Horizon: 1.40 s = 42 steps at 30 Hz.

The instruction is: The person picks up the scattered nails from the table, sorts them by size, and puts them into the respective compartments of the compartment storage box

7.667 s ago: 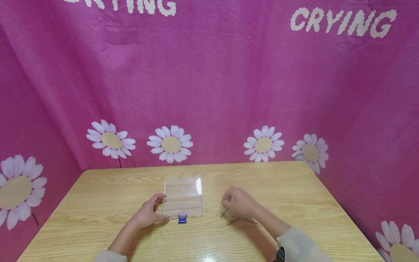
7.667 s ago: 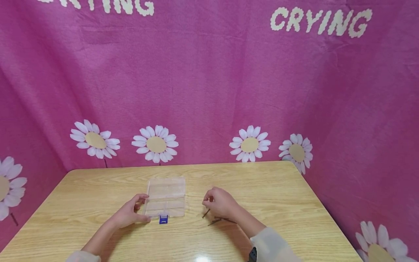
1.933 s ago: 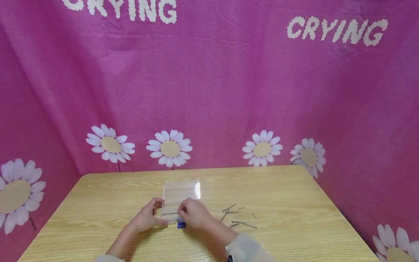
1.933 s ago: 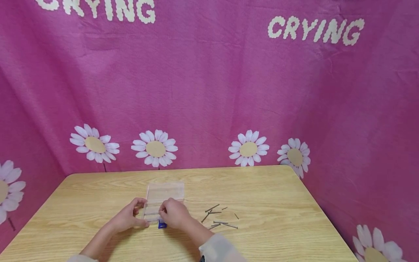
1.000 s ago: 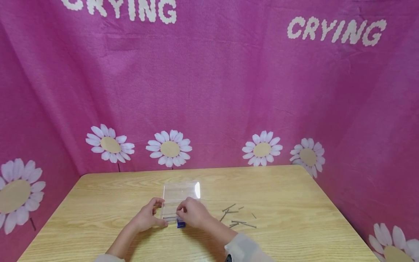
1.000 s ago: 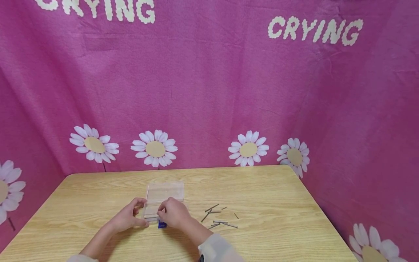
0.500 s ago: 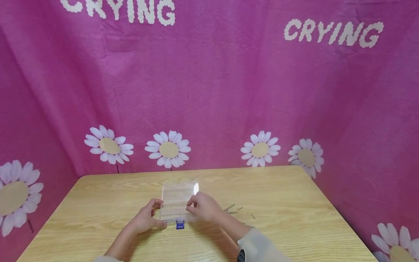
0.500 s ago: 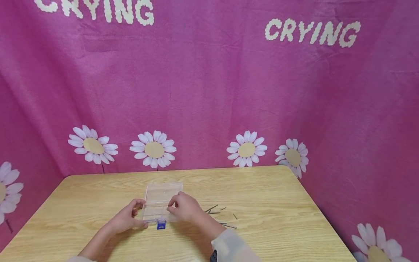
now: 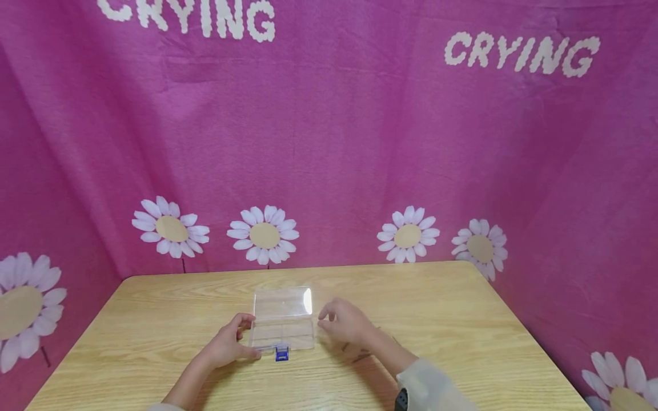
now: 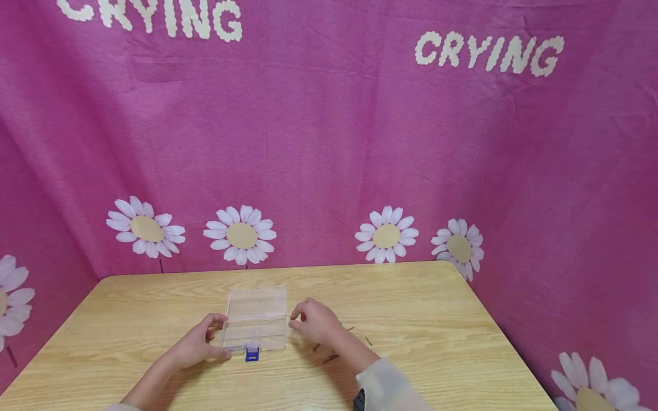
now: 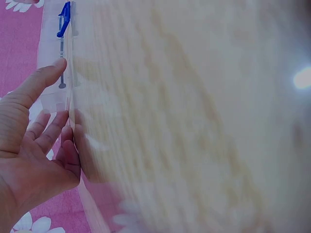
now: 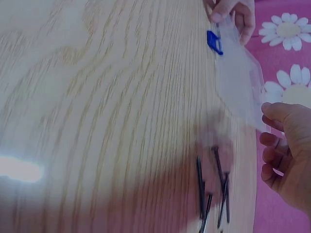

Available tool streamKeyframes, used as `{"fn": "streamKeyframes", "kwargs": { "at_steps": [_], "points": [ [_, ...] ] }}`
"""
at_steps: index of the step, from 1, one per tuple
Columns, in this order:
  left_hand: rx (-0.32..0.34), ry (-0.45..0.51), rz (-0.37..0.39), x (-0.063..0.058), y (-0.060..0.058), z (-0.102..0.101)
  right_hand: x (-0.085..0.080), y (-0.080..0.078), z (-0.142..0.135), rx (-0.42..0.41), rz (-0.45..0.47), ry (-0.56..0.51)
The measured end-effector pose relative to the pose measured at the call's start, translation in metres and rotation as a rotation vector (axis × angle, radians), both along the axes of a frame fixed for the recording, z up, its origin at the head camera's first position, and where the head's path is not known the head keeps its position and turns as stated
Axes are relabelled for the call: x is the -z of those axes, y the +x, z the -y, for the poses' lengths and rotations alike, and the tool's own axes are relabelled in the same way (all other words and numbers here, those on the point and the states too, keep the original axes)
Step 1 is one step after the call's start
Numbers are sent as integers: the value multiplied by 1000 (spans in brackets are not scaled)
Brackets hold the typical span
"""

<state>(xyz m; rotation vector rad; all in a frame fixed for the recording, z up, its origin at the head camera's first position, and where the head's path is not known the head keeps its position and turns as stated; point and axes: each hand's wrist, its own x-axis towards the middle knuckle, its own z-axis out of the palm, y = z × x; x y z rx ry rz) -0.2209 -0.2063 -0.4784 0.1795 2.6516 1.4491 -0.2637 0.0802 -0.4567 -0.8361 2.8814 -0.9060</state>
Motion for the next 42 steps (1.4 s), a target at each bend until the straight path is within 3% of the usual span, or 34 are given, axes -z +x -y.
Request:
{"fn": "streamKeyframes", "kwargs": {
  "at_steps": [9,20,28,42],
  "points": [
    [0,-2,-5,-1,-2,0,4,-4,-32,41,3,-45],
    [-21,-1,24,-3,-1,-1,13,-9,-65,138,81,-116],
    [-8,16,20,-3,0,-1,25,-13,-85,150,27,-118],
    [6,10,5,-1,-1,-1,30,-9,-91,164,75,-82]
  ]
}}
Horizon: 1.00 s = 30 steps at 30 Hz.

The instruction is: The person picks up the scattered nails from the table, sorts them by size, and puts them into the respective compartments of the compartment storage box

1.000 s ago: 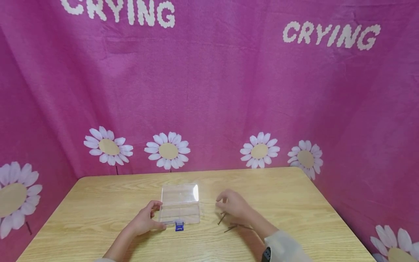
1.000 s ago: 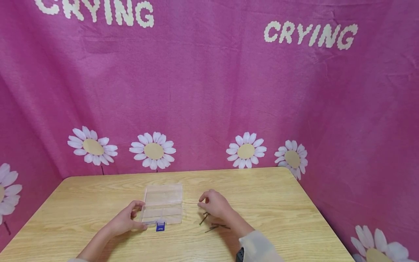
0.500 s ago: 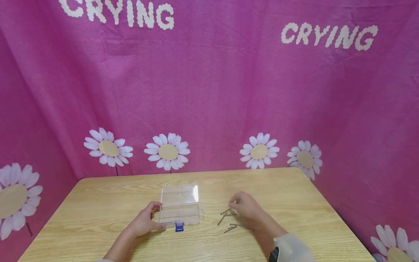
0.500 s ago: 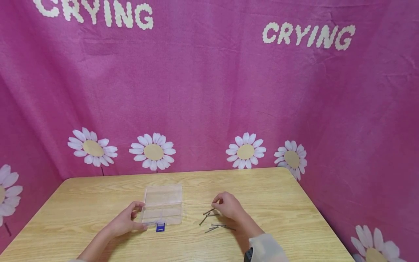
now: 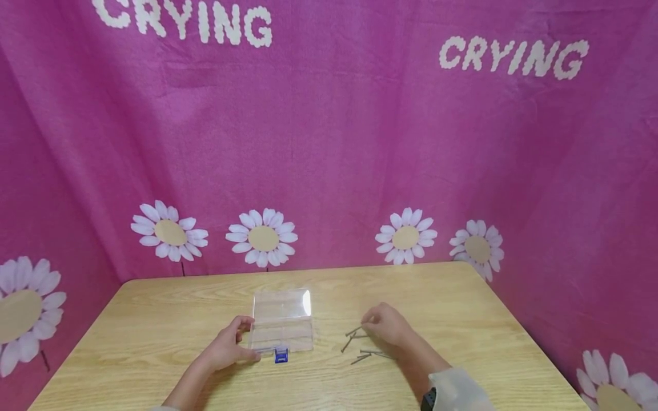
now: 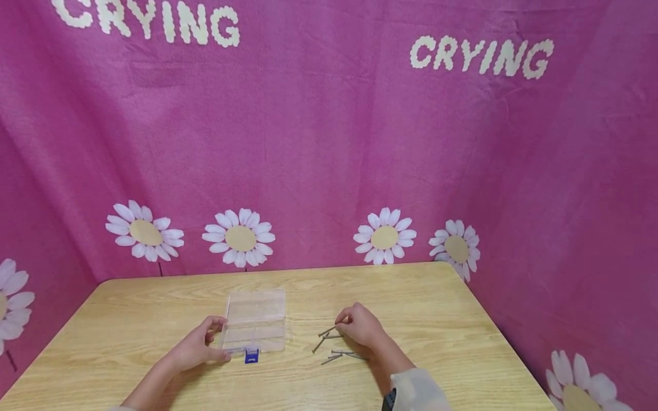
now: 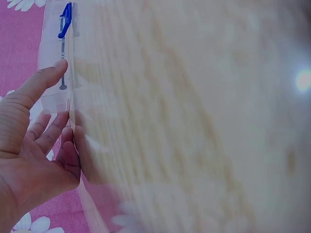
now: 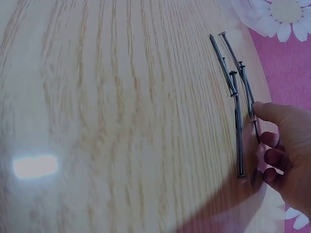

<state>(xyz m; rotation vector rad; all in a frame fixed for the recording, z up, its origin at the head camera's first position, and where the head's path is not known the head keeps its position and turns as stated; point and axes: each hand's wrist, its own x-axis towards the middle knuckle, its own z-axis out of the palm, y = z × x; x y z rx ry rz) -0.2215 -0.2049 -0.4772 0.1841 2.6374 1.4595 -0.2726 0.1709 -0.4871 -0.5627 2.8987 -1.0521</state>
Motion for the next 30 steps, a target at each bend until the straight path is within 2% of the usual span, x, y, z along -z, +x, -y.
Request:
{"fn": "streamKeyframes", "kwargs": {
  "at_steps": [12,22,30],
  "points": [
    [11,6,4,1,0,2,1,-3,-1,-77,-51,45],
    [11,-6,-4,0,0,2,-2,0,1,-40,-48,30],
    [-8,-1,7,2,-1,1,-7,3,8,-60,-73,-27]
  ]
}}
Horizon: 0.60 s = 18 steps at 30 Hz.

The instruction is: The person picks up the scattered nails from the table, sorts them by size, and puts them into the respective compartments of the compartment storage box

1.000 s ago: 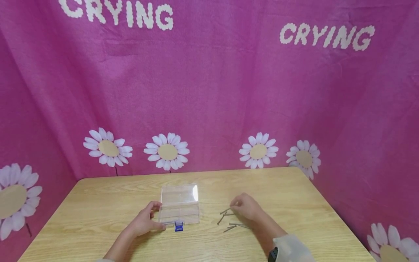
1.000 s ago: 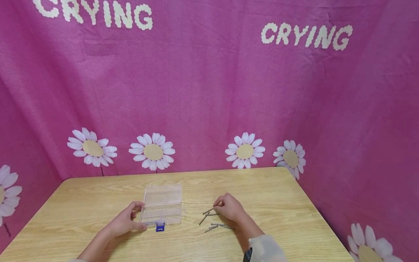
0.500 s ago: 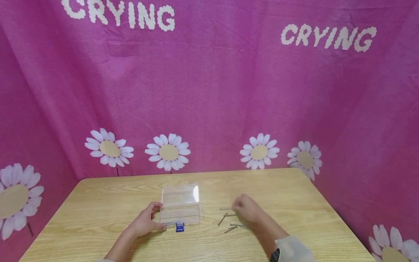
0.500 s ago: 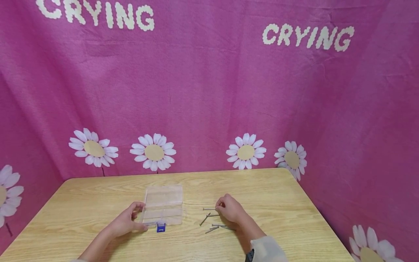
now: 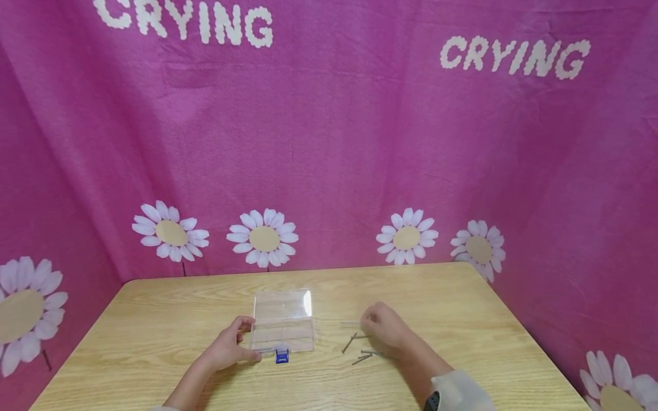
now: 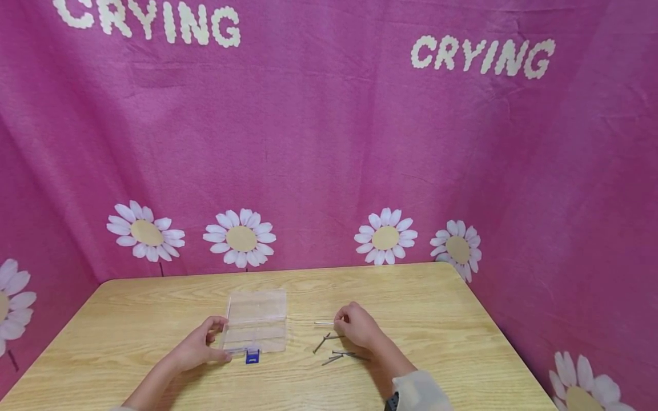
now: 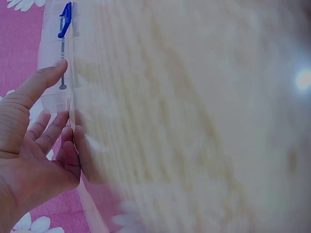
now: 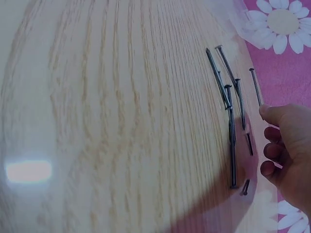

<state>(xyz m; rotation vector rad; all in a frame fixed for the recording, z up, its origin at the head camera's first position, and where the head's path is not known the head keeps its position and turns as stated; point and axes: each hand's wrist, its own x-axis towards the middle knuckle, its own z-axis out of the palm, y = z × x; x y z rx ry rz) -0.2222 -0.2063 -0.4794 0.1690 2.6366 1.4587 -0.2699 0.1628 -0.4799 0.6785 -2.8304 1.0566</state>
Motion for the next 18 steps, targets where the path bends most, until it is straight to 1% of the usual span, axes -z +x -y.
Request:
{"fn": "streamKeyframes", "kwargs": {
  "at_steps": [5,9,13,18],
  "points": [
    [-9,-4,1,1,0,0,-1,2,8,16,-2,-29],
    [-10,-8,1,1,0,0,-3,5,13,19,20,-52],
    [-13,-10,-1,0,0,0,-7,8,20,9,40,-59],
    [-17,-11,2,0,0,0,-10,11,29,-14,16,-71]
  ]
}}
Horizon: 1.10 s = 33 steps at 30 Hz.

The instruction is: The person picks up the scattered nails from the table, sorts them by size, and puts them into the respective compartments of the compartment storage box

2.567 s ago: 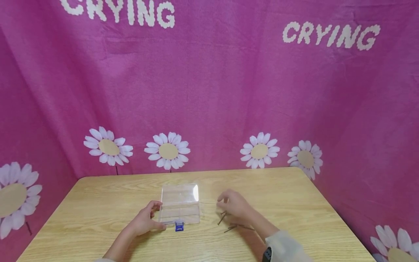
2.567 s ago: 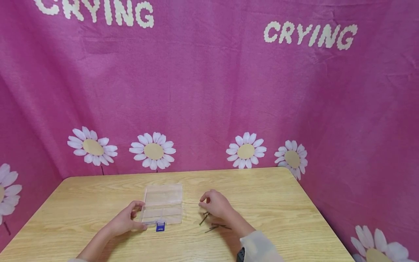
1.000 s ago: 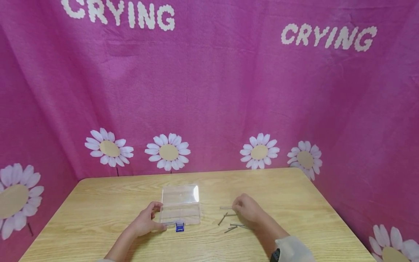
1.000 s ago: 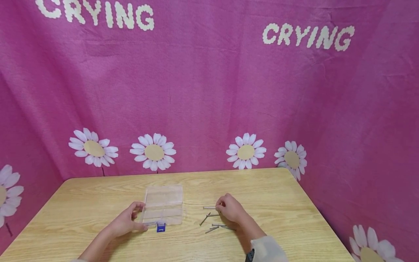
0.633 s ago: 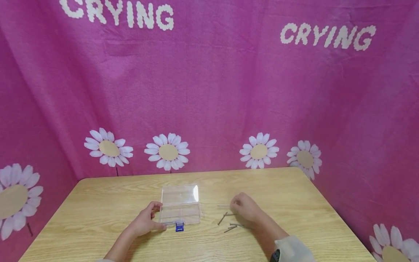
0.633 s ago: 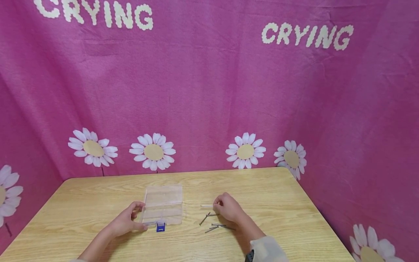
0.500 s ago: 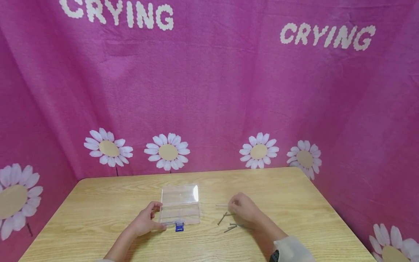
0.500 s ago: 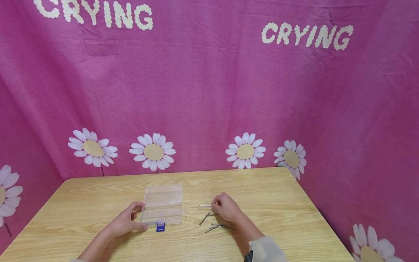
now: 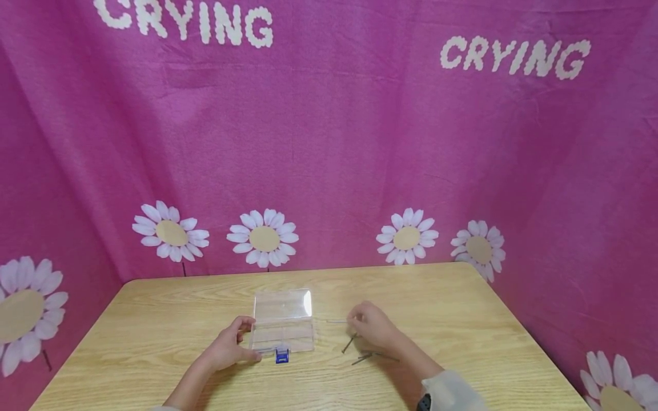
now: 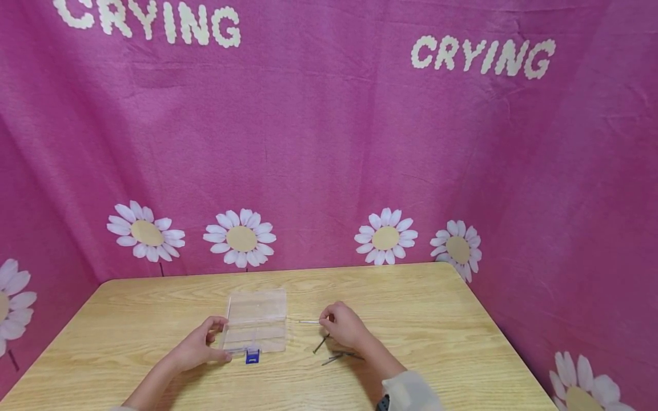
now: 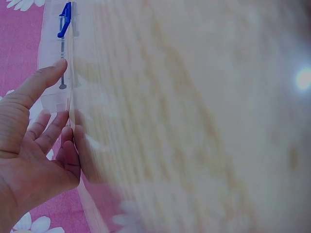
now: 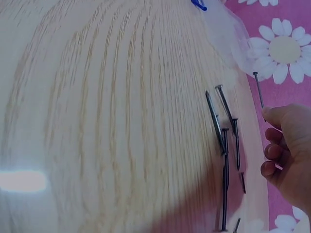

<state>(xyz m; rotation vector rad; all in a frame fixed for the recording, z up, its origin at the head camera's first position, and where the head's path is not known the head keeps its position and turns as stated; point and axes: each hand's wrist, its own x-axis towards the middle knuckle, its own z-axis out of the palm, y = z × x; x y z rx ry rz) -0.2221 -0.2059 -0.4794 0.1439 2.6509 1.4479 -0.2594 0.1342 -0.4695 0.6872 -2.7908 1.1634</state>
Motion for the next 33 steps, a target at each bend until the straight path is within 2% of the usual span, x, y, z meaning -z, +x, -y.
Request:
{"fn": "streamKeyframes", "kwargs": {
  "at_steps": [5,12,19,27,33],
  "points": [
    [1,5,-5,1,0,0,-2,0,7,-13,15,-1],
    [36,25,-51,-1,1,1,-6,0,18,-34,21,17],
    [27,30,-48,-2,1,1,-13,2,30,-45,44,28],
    [27,25,-28,-1,1,2,-13,2,44,-86,9,60],
    [32,26,-43,-1,2,1,-11,3,53,-97,-18,92]
  ]
}}
